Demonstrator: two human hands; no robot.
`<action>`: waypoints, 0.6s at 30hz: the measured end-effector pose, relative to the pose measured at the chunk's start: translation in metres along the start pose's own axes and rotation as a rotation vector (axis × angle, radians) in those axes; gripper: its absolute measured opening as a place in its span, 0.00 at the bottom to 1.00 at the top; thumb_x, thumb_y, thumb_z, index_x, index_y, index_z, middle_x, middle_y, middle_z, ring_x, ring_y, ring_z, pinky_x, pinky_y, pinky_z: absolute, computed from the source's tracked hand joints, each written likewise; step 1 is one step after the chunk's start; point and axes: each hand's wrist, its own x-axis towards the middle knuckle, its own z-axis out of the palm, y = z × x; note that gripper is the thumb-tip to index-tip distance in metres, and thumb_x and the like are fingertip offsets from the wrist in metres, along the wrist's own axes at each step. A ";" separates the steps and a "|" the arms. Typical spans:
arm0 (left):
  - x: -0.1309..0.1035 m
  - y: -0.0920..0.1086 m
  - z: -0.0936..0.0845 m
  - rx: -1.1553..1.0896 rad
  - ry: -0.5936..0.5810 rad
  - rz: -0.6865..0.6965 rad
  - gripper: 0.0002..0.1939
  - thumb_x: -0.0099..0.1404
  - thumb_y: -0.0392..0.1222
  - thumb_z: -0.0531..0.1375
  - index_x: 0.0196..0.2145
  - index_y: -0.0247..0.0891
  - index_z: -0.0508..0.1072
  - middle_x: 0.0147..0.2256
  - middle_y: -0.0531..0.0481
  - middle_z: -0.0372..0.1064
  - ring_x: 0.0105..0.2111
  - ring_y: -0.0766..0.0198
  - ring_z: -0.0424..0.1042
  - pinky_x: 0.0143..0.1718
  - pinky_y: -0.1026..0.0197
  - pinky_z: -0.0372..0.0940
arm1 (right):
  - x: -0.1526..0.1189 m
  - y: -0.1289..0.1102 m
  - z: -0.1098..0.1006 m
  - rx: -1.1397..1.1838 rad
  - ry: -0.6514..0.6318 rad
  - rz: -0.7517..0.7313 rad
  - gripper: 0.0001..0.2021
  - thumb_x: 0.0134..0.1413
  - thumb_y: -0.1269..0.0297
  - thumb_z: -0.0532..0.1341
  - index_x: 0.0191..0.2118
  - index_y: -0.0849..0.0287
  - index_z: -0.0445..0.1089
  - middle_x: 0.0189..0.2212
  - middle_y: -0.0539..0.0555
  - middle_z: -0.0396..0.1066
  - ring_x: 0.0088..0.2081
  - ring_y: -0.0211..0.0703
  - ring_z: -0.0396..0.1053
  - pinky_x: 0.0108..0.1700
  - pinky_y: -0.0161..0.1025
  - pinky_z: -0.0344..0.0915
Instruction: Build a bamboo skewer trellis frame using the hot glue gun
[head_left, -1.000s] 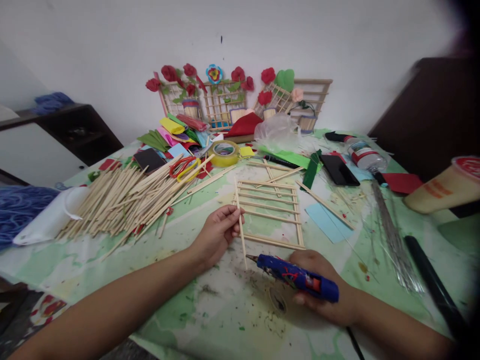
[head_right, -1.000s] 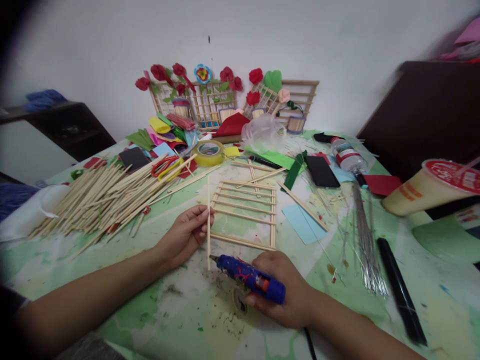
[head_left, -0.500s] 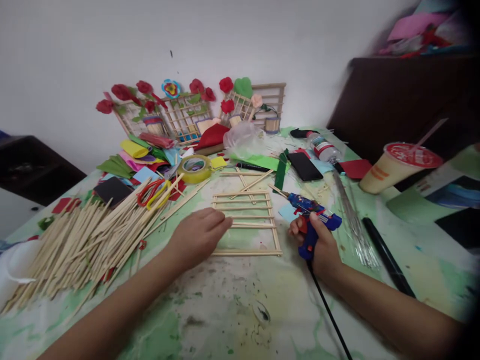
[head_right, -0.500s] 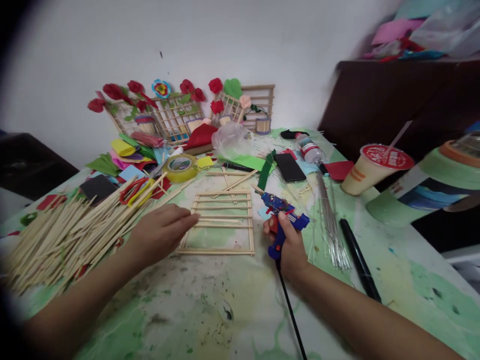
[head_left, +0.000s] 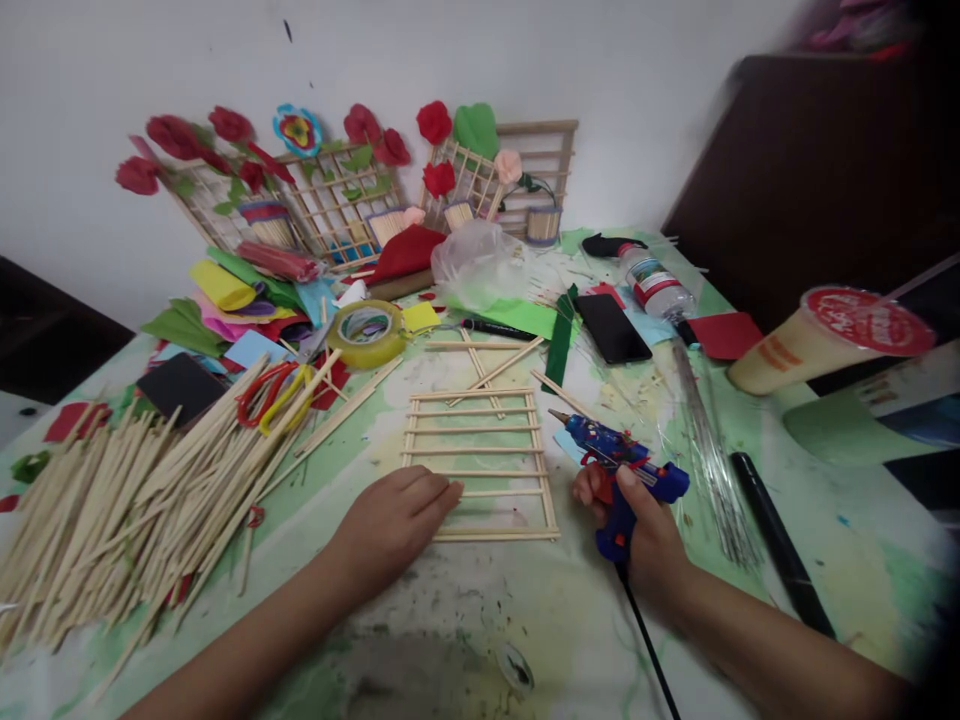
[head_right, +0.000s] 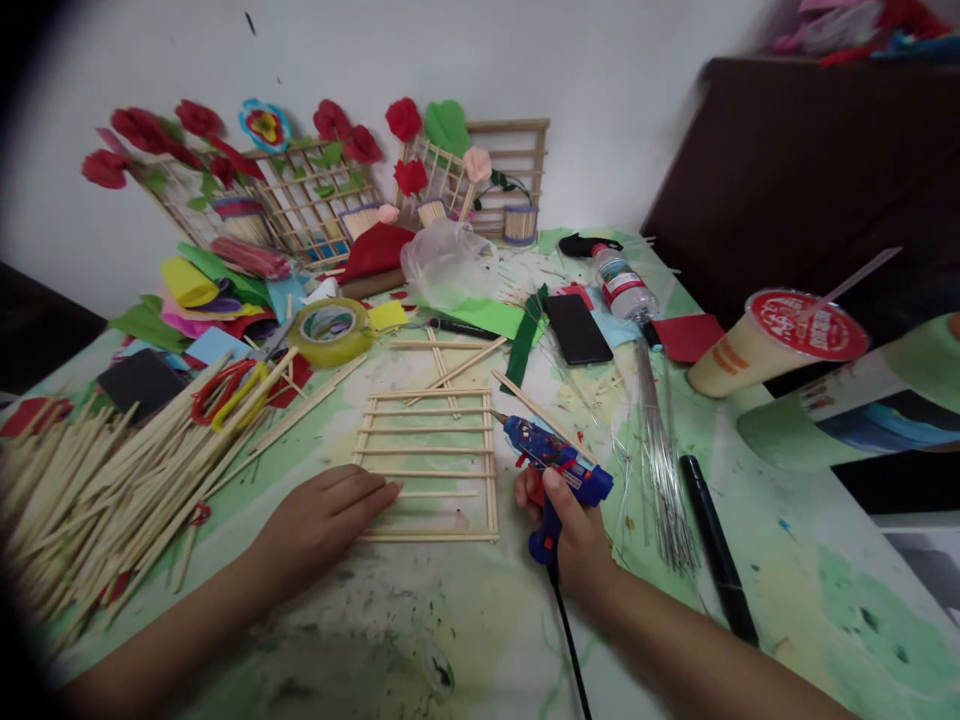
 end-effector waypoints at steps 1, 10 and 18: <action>0.000 -0.001 0.000 -0.003 0.006 0.006 0.14 0.66 0.36 0.50 0.42 0.43 0.73 0.34 0.44 0.74 0.32 0.59 0.70 0.34 0.59 0.65 | 0.000 0.000 -0.001 -0.001 0.003 0.004 0.18 0.55 0.47 0.54 0.25 0.57 0.63 0.23 0.52 0.64 0.26 0.41 0.61 0.25 0.35 0.56; 0.001 0.002 -0.003 -0.095 0.074 0.056 0.12 0.65 0.34 0.52 0.42 0.42 0.73 0.33 0.44 0.75 0.33 0.59 0.71 0.35 0.60 0.63 | -0.002 0.000 -0.001 -0.017 -0.022 0.016 0.18 0.55 0.47 0.54 0.25 0.57 0.63 0.23 0.52 0.63 0.26 0.41 0.59 0.26 0.36 0.55; 0.001 0.010 0.000 -0.133 0.121 0.075 0.13 0.64 0.34 0.53 0.43 0.43 0.72 0.33 0.46 0.74 0.32 0.59 0.71 0.36 0.60 0.62 | -0.002 0.002 -0.001 -0.026 -0.050 -0.007 0.18 0.55 0.48 0.54 0.26 0.58 0.64 0.23 0.51 0.65 0.25 0.39 0.58 0.27 0.36 0.56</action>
